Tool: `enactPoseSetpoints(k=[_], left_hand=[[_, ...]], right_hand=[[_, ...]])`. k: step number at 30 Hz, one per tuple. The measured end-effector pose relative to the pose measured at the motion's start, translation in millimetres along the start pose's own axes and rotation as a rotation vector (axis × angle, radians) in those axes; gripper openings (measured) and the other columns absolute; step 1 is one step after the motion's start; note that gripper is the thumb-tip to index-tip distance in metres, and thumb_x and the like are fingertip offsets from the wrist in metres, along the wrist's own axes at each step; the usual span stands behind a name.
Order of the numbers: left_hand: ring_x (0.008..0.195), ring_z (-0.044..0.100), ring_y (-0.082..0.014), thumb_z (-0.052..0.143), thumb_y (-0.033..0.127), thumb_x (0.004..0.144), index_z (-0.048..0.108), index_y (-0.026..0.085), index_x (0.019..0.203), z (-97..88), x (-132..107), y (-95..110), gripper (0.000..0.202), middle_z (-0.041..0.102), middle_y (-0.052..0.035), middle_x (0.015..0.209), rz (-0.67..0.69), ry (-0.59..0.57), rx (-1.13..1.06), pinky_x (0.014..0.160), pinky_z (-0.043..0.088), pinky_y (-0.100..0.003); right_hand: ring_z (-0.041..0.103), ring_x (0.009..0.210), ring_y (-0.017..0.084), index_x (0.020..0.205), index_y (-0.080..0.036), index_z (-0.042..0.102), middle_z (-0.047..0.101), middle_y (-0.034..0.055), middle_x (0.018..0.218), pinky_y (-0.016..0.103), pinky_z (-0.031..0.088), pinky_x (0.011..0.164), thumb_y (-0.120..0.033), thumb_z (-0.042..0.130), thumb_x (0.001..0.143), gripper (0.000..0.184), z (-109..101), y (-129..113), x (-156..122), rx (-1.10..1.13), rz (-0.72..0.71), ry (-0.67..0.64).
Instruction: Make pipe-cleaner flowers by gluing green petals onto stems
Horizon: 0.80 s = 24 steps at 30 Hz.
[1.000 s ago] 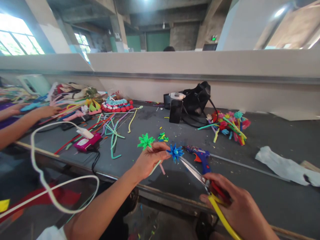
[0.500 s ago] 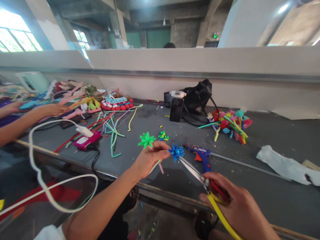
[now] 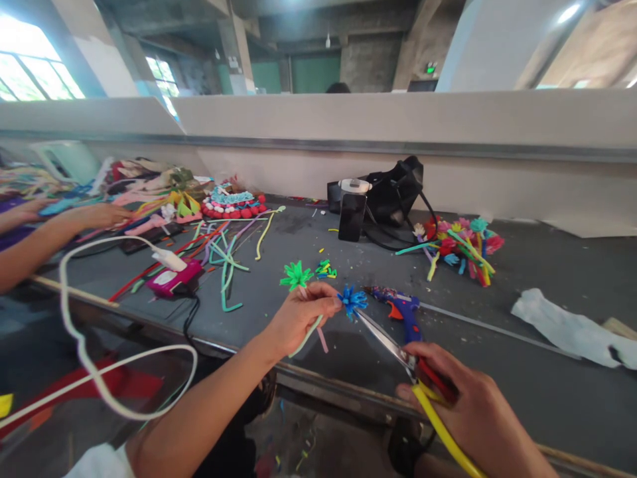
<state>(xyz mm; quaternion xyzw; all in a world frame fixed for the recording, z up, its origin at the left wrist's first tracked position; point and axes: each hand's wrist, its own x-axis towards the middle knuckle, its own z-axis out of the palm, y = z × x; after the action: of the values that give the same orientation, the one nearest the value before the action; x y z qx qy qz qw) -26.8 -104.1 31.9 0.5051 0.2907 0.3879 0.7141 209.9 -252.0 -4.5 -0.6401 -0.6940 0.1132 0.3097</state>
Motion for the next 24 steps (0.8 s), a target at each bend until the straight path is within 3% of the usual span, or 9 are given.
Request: enactPoseSetpoints(k=[7,11,24], left_hand=[[0.039,0.029,-0.0030,0.078,0.024,0.068,0.068,0.014,0.071,0.0,1.0,-2.7,0.014,0.044,0.0073,0.044,-0.019,-0.008,-0.071,0.045,0.013,-0.025],[0.040,0.024,-0.0022,0.076,0.021,0.069,0.065,0.014,0.068,0.3,1.4,-2.1,0.013,0.040,0.0078,0.044,-0.048,-0.019,-0.096,0.045,0.012,-0.025],[0.039,0.026,-0.0024,0.076,0.021,0.069,0.065,0.014,0.067,2.1,0.5,-0.9,0.013,0.040,0.0080,0.043,-0.025,-0.013,-0.071,0.044,0.014,-0.024]], right_hand=[[0.057,0.050,0.010,0.106,-0.023,0.067,0.065,-0.0048,0.065,0.014,0.046,0.049,-0.045,0.070,0.078,0.036,0.3,-1.5,-0.1,0.072,0.048,-0.050],[0.063,0.059,0.011,0.106,-0.022,0.068,0.070,-0.0022,0.076,0.013,0.049,0.055,-0.040,0.070,0.077,0.034,-2.0,-5.0,0.9,0.160,0.095,-0.083],[0.063,0.062,0.012,0.108,-0.021,0.067,0.070,-0.0008,0.079,0.015,0.051,0.059,-0.037,0.070,0.076,0.035,-1.7,-2.7,0.4,0.225,0.159,-0.150]])
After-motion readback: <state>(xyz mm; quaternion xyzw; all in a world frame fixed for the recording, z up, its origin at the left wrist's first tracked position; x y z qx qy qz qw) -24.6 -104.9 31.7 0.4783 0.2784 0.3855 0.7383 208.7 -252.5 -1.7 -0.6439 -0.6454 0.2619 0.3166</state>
